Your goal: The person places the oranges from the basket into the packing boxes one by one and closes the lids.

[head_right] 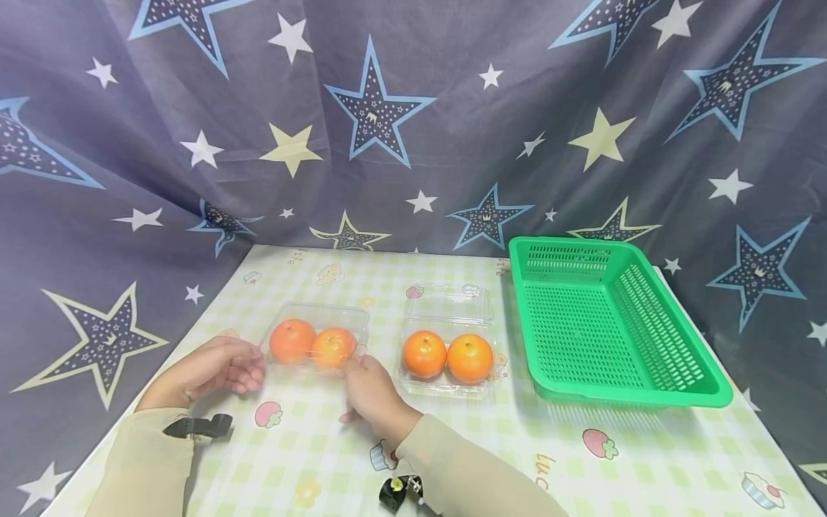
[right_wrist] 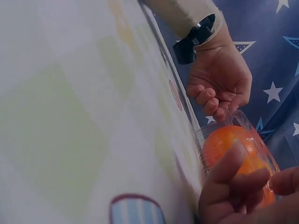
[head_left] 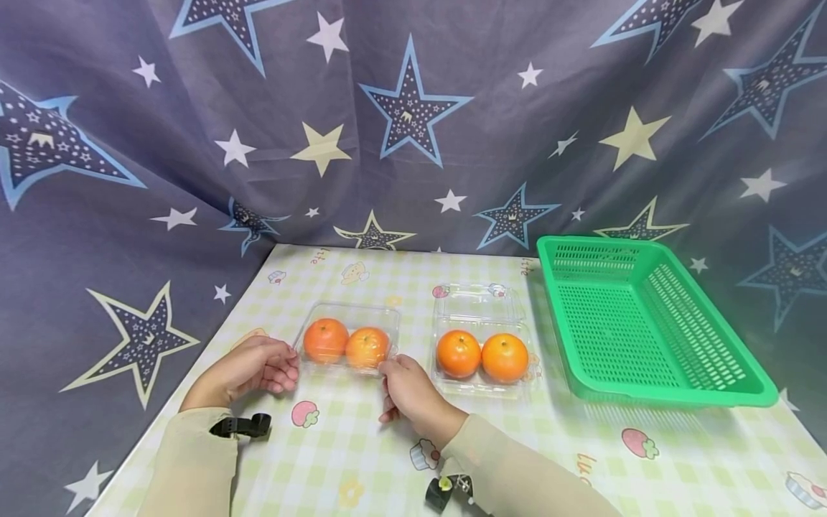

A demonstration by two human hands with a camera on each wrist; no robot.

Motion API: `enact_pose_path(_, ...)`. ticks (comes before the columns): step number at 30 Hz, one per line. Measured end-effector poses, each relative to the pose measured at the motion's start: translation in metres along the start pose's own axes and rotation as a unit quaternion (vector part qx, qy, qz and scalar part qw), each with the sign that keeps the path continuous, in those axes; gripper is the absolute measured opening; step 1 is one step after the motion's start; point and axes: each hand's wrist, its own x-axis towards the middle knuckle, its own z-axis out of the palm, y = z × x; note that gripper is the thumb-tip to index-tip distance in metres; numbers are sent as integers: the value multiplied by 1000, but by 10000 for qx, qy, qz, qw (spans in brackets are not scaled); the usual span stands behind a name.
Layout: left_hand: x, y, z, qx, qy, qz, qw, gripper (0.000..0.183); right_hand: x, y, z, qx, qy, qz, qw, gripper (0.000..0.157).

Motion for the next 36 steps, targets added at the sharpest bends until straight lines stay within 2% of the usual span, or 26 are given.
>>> enact_pose_path(8,-1,-2,-3,-107,-205,85,9997,27,4,1,-1,-150,-74,-179,9997,24)
enact_pose_path(15,-1,-1,-2,-183,-250,69,9995,25,3,2,1,106,-128,-232,9996,19)
enact_pose_path(22,-2,-1,-3,-149,-430,213,9987,25,1,3,3,147,-80,-305,9994,16)
enact_pose_path(36,-5,2,-2,-11,-324,198,9993,25,3,5,5,121,26,-375,9992,13)
